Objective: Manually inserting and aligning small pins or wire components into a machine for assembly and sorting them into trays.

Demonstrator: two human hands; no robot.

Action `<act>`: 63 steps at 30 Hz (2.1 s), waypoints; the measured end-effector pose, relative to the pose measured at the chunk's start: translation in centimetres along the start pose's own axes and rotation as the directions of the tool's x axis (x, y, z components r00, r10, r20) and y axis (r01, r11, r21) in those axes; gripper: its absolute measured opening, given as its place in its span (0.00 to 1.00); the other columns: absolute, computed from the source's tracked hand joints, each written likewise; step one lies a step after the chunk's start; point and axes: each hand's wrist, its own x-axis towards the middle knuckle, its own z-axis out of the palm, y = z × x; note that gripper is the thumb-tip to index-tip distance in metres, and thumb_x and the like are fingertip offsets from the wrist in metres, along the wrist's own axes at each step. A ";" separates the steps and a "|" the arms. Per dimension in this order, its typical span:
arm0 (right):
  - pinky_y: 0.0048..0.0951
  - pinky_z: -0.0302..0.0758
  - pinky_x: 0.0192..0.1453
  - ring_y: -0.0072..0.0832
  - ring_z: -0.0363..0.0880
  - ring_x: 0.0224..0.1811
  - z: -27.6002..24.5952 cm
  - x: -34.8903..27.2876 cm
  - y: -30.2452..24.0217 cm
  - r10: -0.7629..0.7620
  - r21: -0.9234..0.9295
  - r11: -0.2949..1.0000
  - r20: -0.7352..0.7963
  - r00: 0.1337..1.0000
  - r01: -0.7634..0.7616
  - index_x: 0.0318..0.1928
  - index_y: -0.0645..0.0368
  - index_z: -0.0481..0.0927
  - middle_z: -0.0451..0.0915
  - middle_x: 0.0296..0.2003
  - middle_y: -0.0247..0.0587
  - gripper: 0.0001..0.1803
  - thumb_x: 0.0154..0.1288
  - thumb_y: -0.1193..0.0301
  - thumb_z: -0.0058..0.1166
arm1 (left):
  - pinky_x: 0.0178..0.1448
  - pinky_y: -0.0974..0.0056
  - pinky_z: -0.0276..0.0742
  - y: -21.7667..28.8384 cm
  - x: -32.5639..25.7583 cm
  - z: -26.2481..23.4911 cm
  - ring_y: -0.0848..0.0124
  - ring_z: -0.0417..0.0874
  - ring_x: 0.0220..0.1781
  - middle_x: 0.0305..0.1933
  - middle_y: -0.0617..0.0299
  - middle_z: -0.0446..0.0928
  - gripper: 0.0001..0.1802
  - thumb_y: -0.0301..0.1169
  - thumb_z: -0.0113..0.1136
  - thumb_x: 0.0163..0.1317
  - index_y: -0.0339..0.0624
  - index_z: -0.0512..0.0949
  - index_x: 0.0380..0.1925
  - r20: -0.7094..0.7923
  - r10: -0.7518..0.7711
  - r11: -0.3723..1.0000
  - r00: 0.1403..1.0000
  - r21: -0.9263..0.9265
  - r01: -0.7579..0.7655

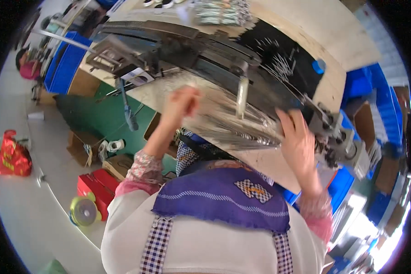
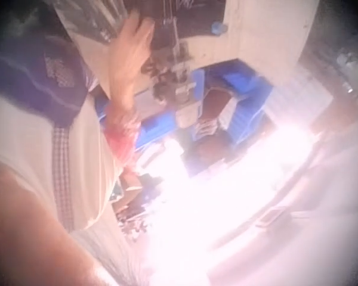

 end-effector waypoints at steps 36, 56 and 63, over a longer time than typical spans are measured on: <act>0.44 0.76 0.34 0.47 0.79 0.31 -4.3 2.4 4.0 0.142 0.162 0.978 -0.043 0.989 -0.134 0.36 0.60 0.70 0.75 0.24 0.49 0.04 0.59 0.76 0.48 | 0.17 0.73 0.50 6.0 0.6 17.9 0.81 0.58 0.13 0.19 0.73 0.61 0.11 0.36 0.48 0.72 0.43 0.72 0.32 0.247 0.042 0.893 0.968 -0.444 0.074; 0.25 0.81 0.35 0.26 0.82 0.27 -0.9 12.5 8.9 -0.034 0.663 0.343 0.717 0.696 -0.666 0.54 0.70 0.75 0.82 0.30 0.44 0.18 0.69 0.71 0.49 | 0.40 0.62 0.76 5.4 0.8 18.2 0.69 0.77 0.30 0.33 0.59 0.76 0.26 0.54 0.38 0.73 0.40 0.71 0.42 0.318 -0.009 0.920 0.948 -0.370 0.133; 0.38 0.77 0.46 0.46 0.79 0.43 -3.9 11.0 7.7 0.081 0.230 0.965 0.192 0.978 -0.125 0.50 0.63 0.76 0.78 0.37 0.55 0.25 0.70 0.52 0.47 | 0.73 0.54 0.60 7.5 1.3 16.3 0.57 0.62 0.70 0.64 0.45 0.63 0.43 0.62 0.35 0.69 0.27 0.57 0.61 0.525 0.092 0.398 0.846 -0.799 0.451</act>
